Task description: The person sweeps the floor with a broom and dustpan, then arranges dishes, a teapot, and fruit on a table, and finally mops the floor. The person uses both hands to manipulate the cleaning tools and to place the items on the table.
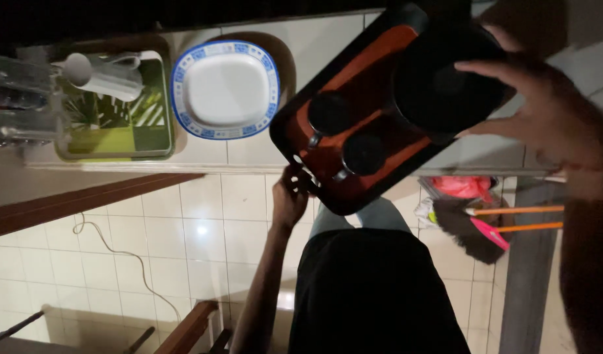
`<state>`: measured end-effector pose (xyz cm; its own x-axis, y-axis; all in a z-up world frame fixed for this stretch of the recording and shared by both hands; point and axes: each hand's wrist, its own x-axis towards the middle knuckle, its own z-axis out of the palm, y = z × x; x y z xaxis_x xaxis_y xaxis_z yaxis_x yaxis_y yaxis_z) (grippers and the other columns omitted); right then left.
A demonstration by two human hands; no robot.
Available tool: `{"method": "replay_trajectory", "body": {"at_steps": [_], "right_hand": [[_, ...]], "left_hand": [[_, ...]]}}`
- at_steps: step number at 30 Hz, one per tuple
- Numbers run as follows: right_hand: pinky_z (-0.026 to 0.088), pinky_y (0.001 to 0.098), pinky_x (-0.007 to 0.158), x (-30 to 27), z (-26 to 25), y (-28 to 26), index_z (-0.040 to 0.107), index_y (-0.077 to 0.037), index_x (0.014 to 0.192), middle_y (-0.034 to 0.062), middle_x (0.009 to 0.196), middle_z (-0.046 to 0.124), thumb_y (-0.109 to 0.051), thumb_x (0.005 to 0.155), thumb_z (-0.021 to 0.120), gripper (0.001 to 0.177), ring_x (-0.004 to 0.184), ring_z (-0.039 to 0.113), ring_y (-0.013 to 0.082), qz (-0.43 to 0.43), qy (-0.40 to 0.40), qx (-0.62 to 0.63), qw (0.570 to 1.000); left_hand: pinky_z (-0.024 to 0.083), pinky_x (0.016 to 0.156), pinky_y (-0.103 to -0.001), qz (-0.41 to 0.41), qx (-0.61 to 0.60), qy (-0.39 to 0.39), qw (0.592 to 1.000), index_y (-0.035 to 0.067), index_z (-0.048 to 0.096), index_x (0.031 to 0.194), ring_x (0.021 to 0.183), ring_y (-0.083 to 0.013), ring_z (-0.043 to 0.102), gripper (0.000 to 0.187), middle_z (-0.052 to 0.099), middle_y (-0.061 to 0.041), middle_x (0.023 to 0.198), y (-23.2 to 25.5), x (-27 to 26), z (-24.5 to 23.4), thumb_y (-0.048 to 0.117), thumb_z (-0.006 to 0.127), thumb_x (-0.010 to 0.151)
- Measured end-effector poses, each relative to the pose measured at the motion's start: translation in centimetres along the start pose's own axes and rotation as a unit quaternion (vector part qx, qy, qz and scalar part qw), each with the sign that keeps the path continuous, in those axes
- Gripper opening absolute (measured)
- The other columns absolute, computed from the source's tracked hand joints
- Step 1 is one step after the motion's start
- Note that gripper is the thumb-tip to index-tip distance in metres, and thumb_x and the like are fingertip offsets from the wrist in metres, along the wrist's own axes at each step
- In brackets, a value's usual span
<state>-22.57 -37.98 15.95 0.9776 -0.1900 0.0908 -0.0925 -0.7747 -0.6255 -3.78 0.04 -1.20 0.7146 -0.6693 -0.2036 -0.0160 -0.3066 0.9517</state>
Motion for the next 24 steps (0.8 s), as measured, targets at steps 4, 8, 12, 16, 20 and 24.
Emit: {"method": "replay_trajectory", "body": {"at_steps": [4,8,12,16,20,24], "right_hand": [[0.035,0.0535,0.121,0.6,-0.2,4.3,0.048,-0.011,0.146,0.0233,0.171,0.022,-0.024,0.060,0.090,0.096,0.158,0.025,0.0402,-0.049,-0.064,-0.093,0.992],[0.022,0.0557,0.123,0.9,-1.0,4.4,0.014,-0.009,0.160,0.0223,0.170,0.011,-0.021,0.062,0.089,0.123,0.158,0.013,0.0382,-0.001,-0.112,0.022,0.994],[0.014,0.0629,0.124,0.3,-2.2,4.0,-0.007,-0.008,0.163,0.0300,0.171,0.009,-0.018,0.061,0.089,0.140,0.157,0.012,0.0476,-0.071,-0.089,-0.010,0.993],[0.041,0.0477,0.119,-3.1,-0.4,9.3,0.010,-0.014,0.163,0.0213,0.169,0.028,-0.008,0.089,0.065,0.093,0.153,0.036,0.0382,0.019,-0.055,0.263,0.963],[0.044,0.0478,0.109,-8.8,9.8,17.7,0.049,0.001,0.146,0.0252,0.145,0.054,-0.006,0.101,0.062,0.047,0.132,0.053,0.0395,0.162,0.138,0.020,0.977],[0.048,0.0484,0.106,-9.8,14.3,18.6,0.061,0.002,0.136,0.0226,0.138,0.065,-0.019,0.104,0.069,0.038,0.126,0.060,0.0388,0.167,0.165,0.028,0.972]], "left_hand": [[0.064,0.059,-0.031,-0.020,0.026,0.005,0.999,-0.007,0.058,0.122,0.073,-0.0199,0.077,0.025,0.074,-0.010,0.094,0.7,1.1,-0.6,0.004,0.054,0.100],[0.062,0.064,-0.030,0.028,0.060,-0.003,0.998,-0.004,0.057,0.122,0.075,-0.0198,0.076,0.026,0.074,-0.012,0.090,1.1,1.4,-1.3,0.000,0.052,0.096],[0.061,0.072,-0.032,0.054,0.092,0.025,0.994,-0.002,0.061,0.118,0.086,-0.0210,0.076,0.023,0.076,-0.012,0.095,1.0,2.1,-1.3,-0.003,0.053,0.097],[0.060,0.073,-0.032,0.043,0.092,0.017,0.995,0.000,0.060,0.118,0.086,-0.0209,0.075,0.021,0.075,-0.011,0.094,1.4,2.3,-1.2,0.001,0.053,0.098],[0.058,0.072,-0.033,0.047,0.116,0.038,0.991,0.001,0.062,0.119,0.084,-0.0206,0.074,0.020,0.074,-0.012,0.093,1.5,2.6,-1.0,0.011,0.052,0.106],[0.056,0.069,-0.033,0.020,0.073,0.045,0.996,0.001,0.062,0.120,0.079,-0.0188,0.068,0.023,0.071,-0.011,0.089,2.3,2.4,-0.6,0.016,0.050,0.108]]}}
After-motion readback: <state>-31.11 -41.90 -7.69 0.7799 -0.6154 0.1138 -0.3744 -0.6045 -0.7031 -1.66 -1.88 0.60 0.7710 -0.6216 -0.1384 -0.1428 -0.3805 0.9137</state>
